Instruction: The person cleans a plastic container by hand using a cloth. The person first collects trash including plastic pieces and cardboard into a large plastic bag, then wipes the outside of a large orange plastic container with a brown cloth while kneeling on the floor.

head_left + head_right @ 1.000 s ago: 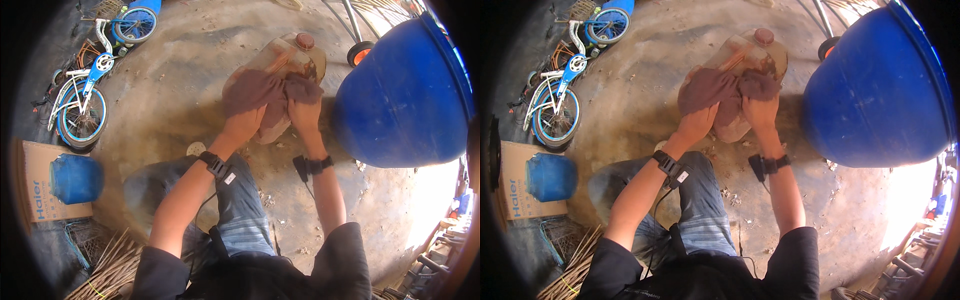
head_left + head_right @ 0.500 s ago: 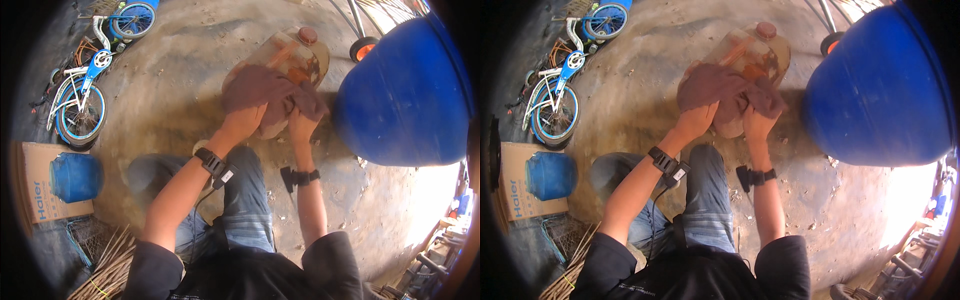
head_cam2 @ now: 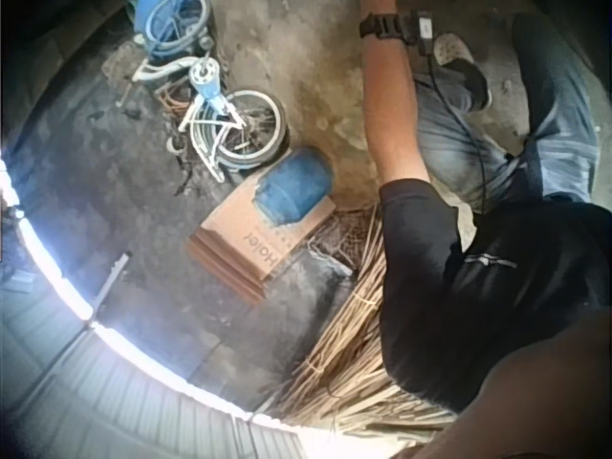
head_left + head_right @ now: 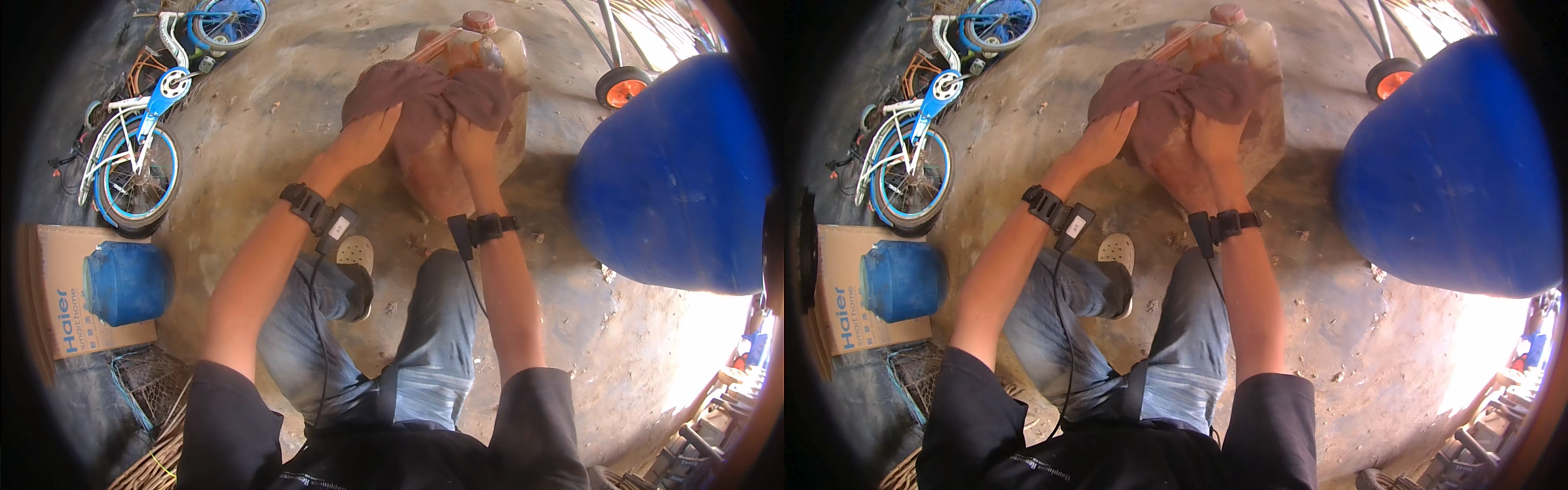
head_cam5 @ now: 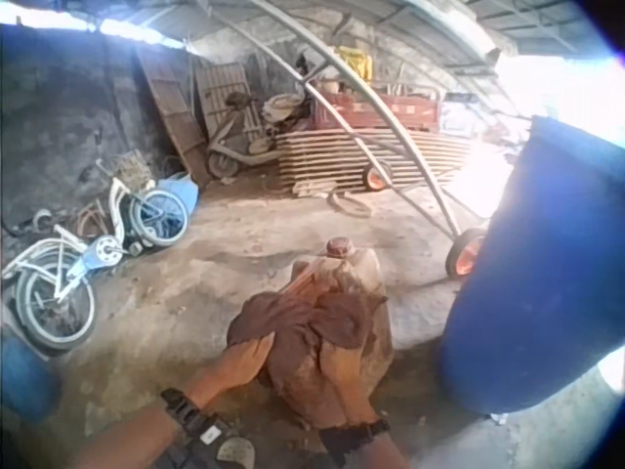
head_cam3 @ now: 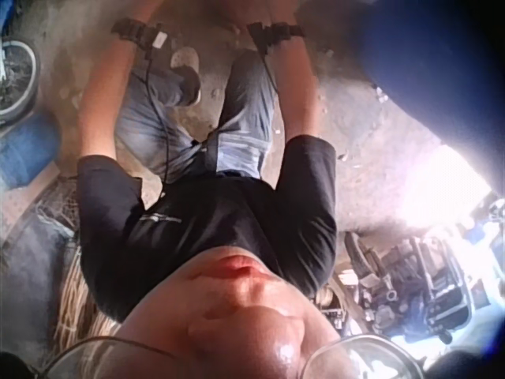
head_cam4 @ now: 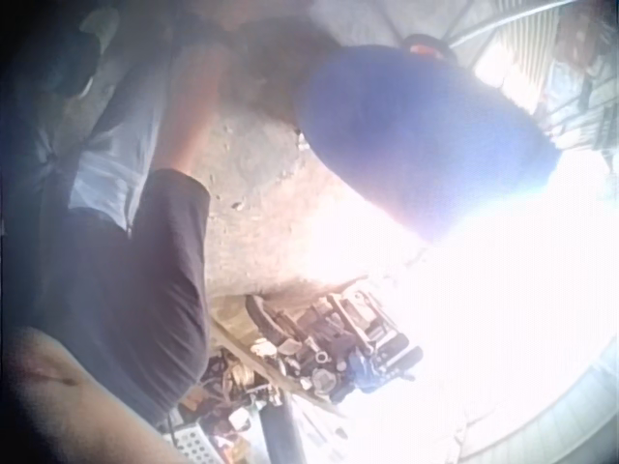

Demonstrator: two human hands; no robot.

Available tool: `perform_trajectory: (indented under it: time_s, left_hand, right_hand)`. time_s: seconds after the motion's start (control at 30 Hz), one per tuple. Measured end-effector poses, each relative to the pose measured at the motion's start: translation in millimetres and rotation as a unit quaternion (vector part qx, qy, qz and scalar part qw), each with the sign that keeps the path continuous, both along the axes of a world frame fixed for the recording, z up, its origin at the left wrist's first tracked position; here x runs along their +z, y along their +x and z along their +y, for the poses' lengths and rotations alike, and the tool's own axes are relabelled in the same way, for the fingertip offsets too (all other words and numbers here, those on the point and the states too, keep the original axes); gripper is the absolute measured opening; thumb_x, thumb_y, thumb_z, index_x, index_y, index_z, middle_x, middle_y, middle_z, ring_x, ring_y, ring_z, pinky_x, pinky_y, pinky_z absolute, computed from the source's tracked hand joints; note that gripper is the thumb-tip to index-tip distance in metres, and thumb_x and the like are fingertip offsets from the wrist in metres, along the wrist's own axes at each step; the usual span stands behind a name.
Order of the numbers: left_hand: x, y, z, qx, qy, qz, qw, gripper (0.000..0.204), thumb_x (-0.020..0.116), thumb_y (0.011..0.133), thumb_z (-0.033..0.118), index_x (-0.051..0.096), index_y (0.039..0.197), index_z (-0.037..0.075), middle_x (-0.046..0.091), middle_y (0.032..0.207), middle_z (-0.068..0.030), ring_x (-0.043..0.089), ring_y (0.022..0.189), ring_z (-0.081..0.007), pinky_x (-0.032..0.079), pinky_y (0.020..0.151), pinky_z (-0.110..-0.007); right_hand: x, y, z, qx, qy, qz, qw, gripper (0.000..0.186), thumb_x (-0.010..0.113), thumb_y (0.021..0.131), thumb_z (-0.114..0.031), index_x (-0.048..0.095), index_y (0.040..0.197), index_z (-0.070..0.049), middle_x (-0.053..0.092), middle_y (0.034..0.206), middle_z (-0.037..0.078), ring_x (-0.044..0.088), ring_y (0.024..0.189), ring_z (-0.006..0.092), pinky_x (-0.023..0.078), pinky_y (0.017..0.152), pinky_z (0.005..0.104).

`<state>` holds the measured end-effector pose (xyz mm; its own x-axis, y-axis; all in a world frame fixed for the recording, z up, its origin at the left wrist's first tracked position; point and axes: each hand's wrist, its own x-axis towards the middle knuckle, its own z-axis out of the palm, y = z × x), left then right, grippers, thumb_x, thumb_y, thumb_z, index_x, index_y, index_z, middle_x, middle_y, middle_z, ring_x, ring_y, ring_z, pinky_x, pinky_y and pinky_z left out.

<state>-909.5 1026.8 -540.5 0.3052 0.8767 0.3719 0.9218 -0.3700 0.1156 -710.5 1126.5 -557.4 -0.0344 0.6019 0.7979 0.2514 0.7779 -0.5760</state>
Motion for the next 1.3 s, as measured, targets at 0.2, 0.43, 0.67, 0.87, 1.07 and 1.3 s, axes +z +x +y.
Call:
perform_trajectory:
  time_s: [0.2, 0.43, 0.67, 0.87, 1.07, 1.3]
  left_hand:
    - [7.7, 9.0, -0.4, 0.037, -0.084, -0.046, 0.995, 0.035, 0.041, 0.094, 0.010, 0.046, 0.127, 0.000, 0.062, 0.098, -0.0230, 0.062, 0.087, -0.0394, 0.050, 0.073, -0.046]
    - [21.1, 22.4, -1.0, -0.009, -0.030, -0.049, 0.998, 0.035, 0.038, 0.097, 0.013, 0.045, 0.129, -0.001, 0.060, 0.112, -0.0257, 0.059, 0.100, -0.0403, 0.048, 0.084, -0.046]
    - [20.0, 42.6, -8.3, -0.081, -0.115, -0.055, 0.989, 0.038, 0.037, 0.099, 0.016, 0.043, 0.133, 0.000, 0.057, 0.118, -0.0250, 0.057, 0.104, -0.0393, 0.047, 0.086, -0.044]
    - [24.8, 81.8, -19.3, -0.077, -0.149, -0.093, 0.981, 0.038, 0.034, 0.103, 0.027, 0.048, 0.127, 0.001, 0.059, 0.118, -0.0211, 0.056, 0.101, -0.0416, 0.046, 0.084, -0.045]
    - [43.9, 103.1, -21.6, -0.063, -0.128, -0.171, 0.975, 0.041, 0.044, 0.099, 0.032, 0.057, 0.111, -0.004, 0.062, 0.104, -0.0255, 0.057, 0.095, -0.0418, 0.045, 0.083, -0.044]
    - [50.5, 140.2, -23.9, -0.068, -0.171, -0.120, 0.975, 0.040, 0.049, 0.097, 0.032, 0.061, 0.091, -0.005, 0.061, 0.083, -0.0230, 0.057, 0.079, -0.0400, 0.045, 0.073, -0.044]
  right_hand:
    - [-17.6, -0.9, -22.5, 0.006, -0.120, 0.001, 0.993, 0.028, 0.043, 0.096, -0.012, 0.064, 0.109, 0.003, 0.063, 0.116, 0.020, 0.059, 0.105, 0.0350, 0.044, 0.092, 0.0396]
    - [-36.4, -13.2, -94.0, 0.011, -0.439, 0.275, 0.855, 0.048, 0.036, 0.103, -0.035, 0.055, 0.125, 0.004, 0.057, 0.127, 0.015, 0.053, 0.117, 0.0259, 0.041, 0.099, 0.0353]
    - [-48.0, 48.3, 9.7, 0.114, -0.411, 0.394, 0.814, 0.054, 0.033, 0.103, -0.044, 0.052, 0.122, 0.002, 0.053, 0.124, 0.012, 0.051, 0.109, 0.0183, 0.041, 0.094, 0.0306]
    - [-73.3, 74.0, 0.2, 0.034, -0.404, 0.373, 0.835, 0.031, 0.036, 0.103, -0.026, 0.051, 0.113, -0.001, 0.055, 0.102, 0.009, 0.054, 0.095, 0.0197, 0.047, 0.080, 0.0319]
    - [-89.2, 79.1, -63.5, -0.070, -0.201, -0.005, 0.977, 0.037, 0.040, 0.100, -0.022, 0.047, 0.127, 0.002, 0.050, 0.125, 0.017, 0.049, 0.115, 0.0282, 0.039, 0.097, 0.0358]
    - [-68.7, 134.8, 39.4, -0.016, -0.372, 0.115, 0.921, 0.044, 0.048, 0.096, -0.021, 0.045, 0.133, 0.002, 0.052, 0.130, 0.019, 0.052, 0.114, 0.0302, 0.041, 0.096, 0.0367]
